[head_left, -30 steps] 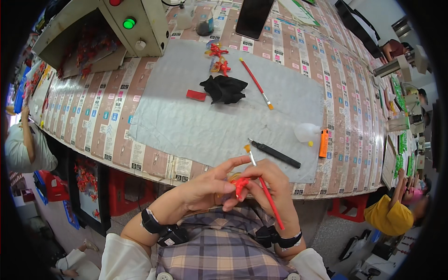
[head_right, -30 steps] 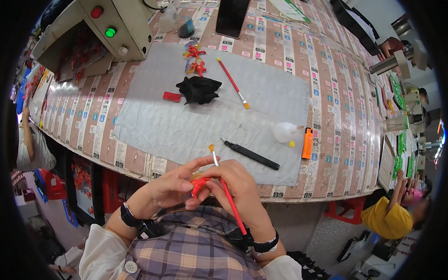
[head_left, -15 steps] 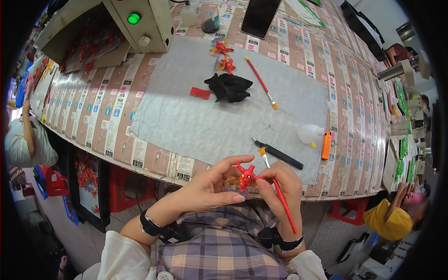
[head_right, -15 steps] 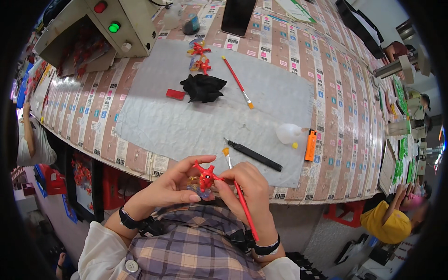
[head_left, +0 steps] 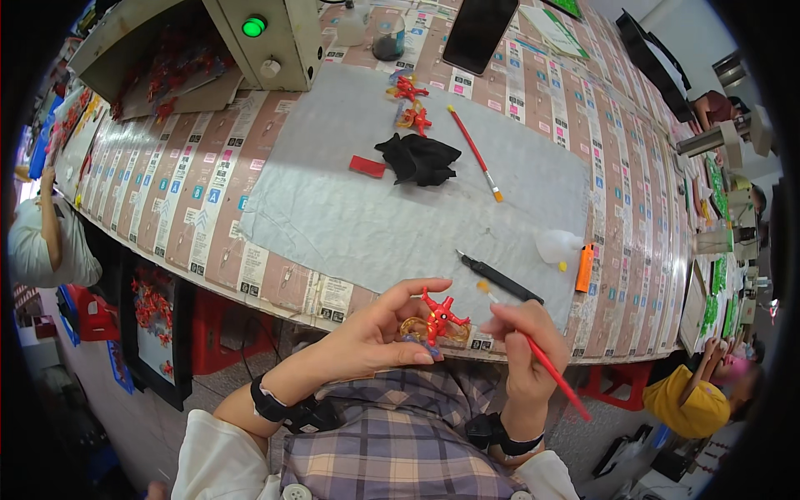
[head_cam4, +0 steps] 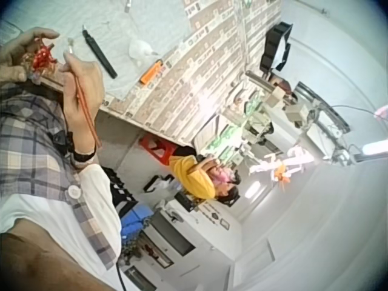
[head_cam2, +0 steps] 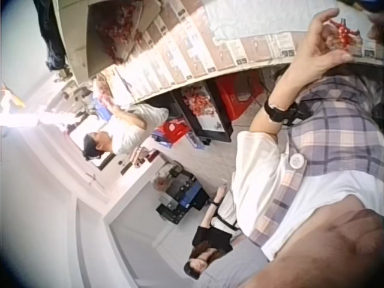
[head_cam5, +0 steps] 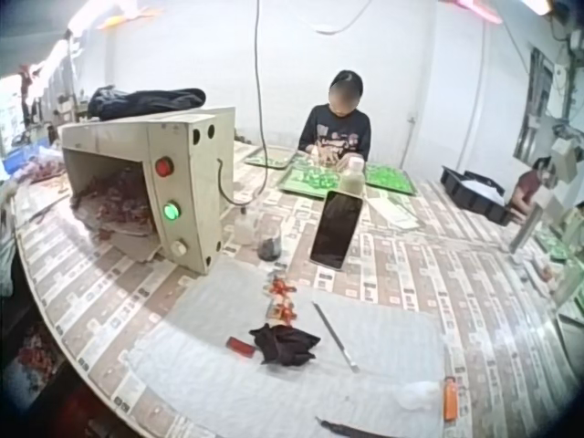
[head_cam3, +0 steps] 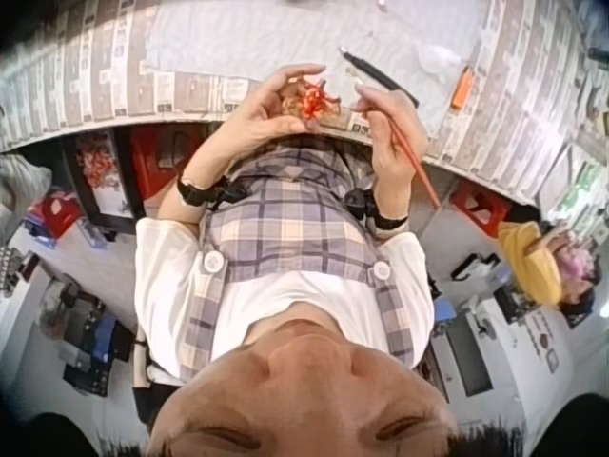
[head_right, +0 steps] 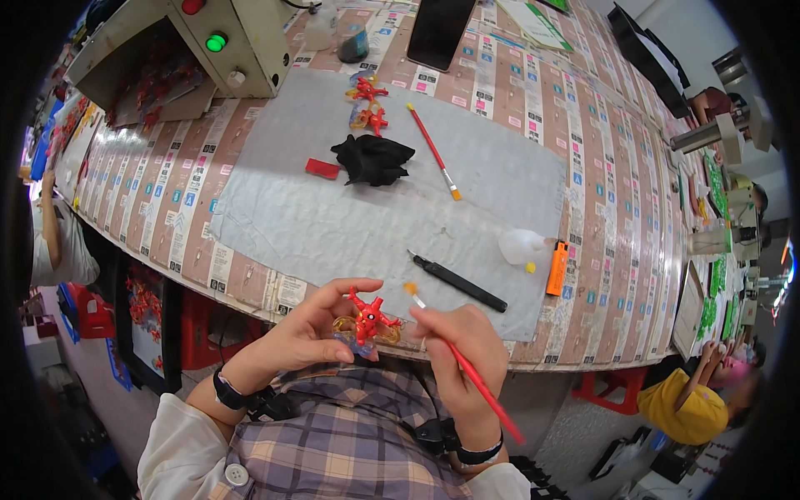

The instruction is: Assemble a small red and yellow plastic decorative product using liquid adhesive and a brush tool.

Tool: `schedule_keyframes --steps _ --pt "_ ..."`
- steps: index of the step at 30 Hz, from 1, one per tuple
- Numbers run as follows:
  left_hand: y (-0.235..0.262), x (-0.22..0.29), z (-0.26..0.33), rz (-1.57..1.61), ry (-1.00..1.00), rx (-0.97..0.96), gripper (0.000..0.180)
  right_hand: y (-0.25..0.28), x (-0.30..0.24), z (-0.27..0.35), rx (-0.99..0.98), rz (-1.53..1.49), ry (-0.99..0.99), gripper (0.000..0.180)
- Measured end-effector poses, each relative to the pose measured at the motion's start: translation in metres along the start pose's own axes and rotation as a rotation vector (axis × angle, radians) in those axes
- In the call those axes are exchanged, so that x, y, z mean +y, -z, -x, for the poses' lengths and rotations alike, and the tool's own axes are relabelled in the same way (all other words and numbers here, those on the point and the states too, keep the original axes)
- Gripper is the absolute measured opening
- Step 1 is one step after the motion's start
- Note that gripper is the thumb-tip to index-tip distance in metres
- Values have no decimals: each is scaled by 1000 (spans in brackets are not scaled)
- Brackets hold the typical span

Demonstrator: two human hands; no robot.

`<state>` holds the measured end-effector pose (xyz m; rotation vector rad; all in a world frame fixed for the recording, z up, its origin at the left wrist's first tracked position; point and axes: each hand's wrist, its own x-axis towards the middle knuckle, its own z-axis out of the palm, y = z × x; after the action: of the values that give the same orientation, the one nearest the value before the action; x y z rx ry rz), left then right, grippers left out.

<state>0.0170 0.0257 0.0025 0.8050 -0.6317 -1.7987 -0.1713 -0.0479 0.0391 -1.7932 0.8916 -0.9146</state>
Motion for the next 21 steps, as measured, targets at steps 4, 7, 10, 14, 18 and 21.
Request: schedule_keyframes --steps 4,7,10,14,18,21 --pt "0 -2 0 17 -20 -1 83 3 -4 0 0 93 190 13" --pt "-1 -3 -1 23 -35 -2 81 -3 -6 -1 9 152 234 15" --pt "-3 -3 -4 12 -54 6 79 -9 -2 -7 -93 197 266 11" --pt "1 0 -6 -105 -54 -35 69 -5 -5 -9 -59 69 185 7" --pt "7 -4 3 -228 -104 31 68 -24 -11 -21 -177 111 257 8" --pt "19 -3 11 -175 -149 75 69 -24 4 -8 -34 67 179 11"
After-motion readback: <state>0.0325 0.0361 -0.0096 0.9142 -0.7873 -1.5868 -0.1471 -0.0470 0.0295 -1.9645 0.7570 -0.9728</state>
